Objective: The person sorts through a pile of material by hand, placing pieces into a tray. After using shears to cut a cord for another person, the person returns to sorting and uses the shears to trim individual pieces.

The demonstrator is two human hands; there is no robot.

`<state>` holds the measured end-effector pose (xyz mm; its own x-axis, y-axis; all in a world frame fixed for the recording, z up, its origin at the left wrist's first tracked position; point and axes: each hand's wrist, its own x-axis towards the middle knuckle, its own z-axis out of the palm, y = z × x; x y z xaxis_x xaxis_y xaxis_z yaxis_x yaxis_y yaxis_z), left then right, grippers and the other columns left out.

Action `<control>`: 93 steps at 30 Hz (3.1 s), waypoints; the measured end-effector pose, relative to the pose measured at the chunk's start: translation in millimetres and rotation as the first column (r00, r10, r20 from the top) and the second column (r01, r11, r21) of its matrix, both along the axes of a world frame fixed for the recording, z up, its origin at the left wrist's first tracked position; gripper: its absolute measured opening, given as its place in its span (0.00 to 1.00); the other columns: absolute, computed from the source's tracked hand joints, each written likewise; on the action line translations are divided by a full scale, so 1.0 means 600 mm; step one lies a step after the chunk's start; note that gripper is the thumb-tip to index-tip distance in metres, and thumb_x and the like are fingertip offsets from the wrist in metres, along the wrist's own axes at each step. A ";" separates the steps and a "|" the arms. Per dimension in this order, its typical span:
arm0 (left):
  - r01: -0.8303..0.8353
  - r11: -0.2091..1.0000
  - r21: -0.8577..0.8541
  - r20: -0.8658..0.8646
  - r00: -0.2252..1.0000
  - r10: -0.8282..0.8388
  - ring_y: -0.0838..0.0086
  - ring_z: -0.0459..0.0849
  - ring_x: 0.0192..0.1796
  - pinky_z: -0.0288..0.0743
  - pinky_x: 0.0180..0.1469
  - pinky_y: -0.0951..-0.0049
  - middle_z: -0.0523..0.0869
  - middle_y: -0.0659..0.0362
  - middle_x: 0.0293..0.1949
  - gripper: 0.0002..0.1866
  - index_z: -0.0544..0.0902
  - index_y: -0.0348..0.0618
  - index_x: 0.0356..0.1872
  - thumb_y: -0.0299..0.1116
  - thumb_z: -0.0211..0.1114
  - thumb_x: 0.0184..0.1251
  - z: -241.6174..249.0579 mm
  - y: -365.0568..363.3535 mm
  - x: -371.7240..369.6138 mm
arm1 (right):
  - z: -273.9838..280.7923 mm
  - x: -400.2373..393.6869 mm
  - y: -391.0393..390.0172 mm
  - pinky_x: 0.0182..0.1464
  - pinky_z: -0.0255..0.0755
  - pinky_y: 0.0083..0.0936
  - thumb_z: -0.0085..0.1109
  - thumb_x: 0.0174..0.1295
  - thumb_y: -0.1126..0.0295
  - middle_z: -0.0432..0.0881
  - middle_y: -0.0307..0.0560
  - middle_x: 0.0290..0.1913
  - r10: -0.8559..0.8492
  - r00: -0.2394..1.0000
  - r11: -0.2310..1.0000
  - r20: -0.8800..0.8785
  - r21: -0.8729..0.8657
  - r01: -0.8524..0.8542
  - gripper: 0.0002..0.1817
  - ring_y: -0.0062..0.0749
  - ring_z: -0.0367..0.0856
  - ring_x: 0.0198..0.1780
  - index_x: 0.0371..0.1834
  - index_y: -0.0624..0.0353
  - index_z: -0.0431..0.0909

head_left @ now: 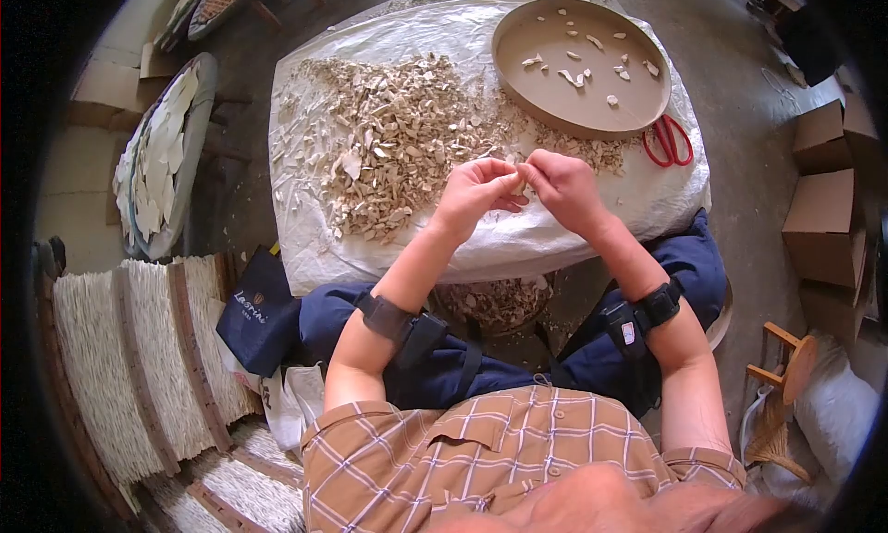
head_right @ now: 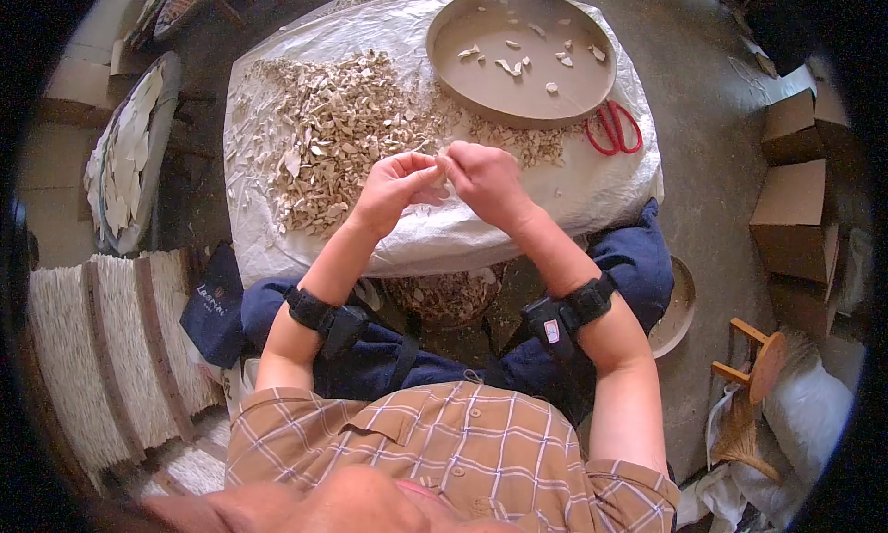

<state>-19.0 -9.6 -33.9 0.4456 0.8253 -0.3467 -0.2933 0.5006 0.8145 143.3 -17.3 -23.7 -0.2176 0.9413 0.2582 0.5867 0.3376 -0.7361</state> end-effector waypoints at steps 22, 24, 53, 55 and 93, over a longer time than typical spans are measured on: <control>-0.142 0.971 -0.191 0.215 0.959 0.183 0.75 0.81 0.32 0.78 0.33 0.74 0.82 0.60 0.31 0.07 0.77 0.42 0.37 0.29 0.60 0.58 -0.007 0.006 -0.007 | 0.007 -0.003 -0.003 0.26 0.64 0.20 0.51 0.59 0.64 0.74 0.43 0.19 -0.035 0.918 0.939 -0.395 -0.327 -0.104 0.12 0.18 0.68 0.23 0.29 0.64 0.77; -0.143 0.975 -0.172 0.207 0.962 0.178 0.76 0.81 0.31 0.78 0.32 0.76 0.82 0.60 0.31 0.07 0.78 0.42 0.37 0.29 0.60 0.58 -0.009 0.007 -0.008 | 0.011 -0.005 -0.004 0.27 0.64 0.20 0.51 0.59 0.65 0.74 0.43 0.20 -0.011 0.928 0.949 -0.373 -0.296 -0.108 0.12 0.18 0.69 0.24 0.30 0.64 0.77; -0.126 0.992 -0.015 0.040 0.991 0.126 0.74 0.81 0.33 0.78 0.38 0.76 0.80 0.57 0.33 0.09 0.75 0.35 0.38 0.26 0.60 0.57 -0.011 -0.006 0.022 | 0.006 0.001 -0.003 0.12 0.44 0.14 0.48 0.60 0.55 0.62 0.30 0.14 -0.516 0.585 0.643 -0.626 -0.734 -0.219 0.15 0.13 0.53 0.11 0.28 0.55 0.69; -0.109 0.994 -0.017 0.087 0.990 0.110 0.75 0.81 0.33 0.78 0.37 0.76 0.80 0.56 0.31 0.09 0.76 0.36 0.38 0.27 0.60 0.57 -0.012 -0.012 0.025 | 0.001 -0.005 -0.004 0.13 0.46 0.13 0.51 0.59 0.58 0.63 0.30 0.15 -0.416 0.676 0.688 -0.608 -0.696 -0.203 0.12 0.13 0.53 0.11 0.27 0.55 0.69; 0.413 0.662 0.626 -0.780 0.319 0.538 0.63 0.79 0.32 0.72 0.34 0.66 0.79 0.55 0.29 0.06 0.79 0.45 0.27 0.33 0.62 0.48 -0.062 0.067 -0.085 | 0.011 0.040 0.013 0.19 0.61 0.09 0.57 0.55 0.66 0.72 0.31 0.20 -0.582 0.380 0.646 -0.719 -0.693 -0.321 0.06 0.12 0.67 0.18 0.33 0.53 0.73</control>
<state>-70.0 30.7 -71.3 0.1872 0.9670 0.1727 0.8082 -0.2515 0.5326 167.1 -9.3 -17.0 -0.1612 0.8621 -0.4804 -0.5237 -0.4873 -0.6988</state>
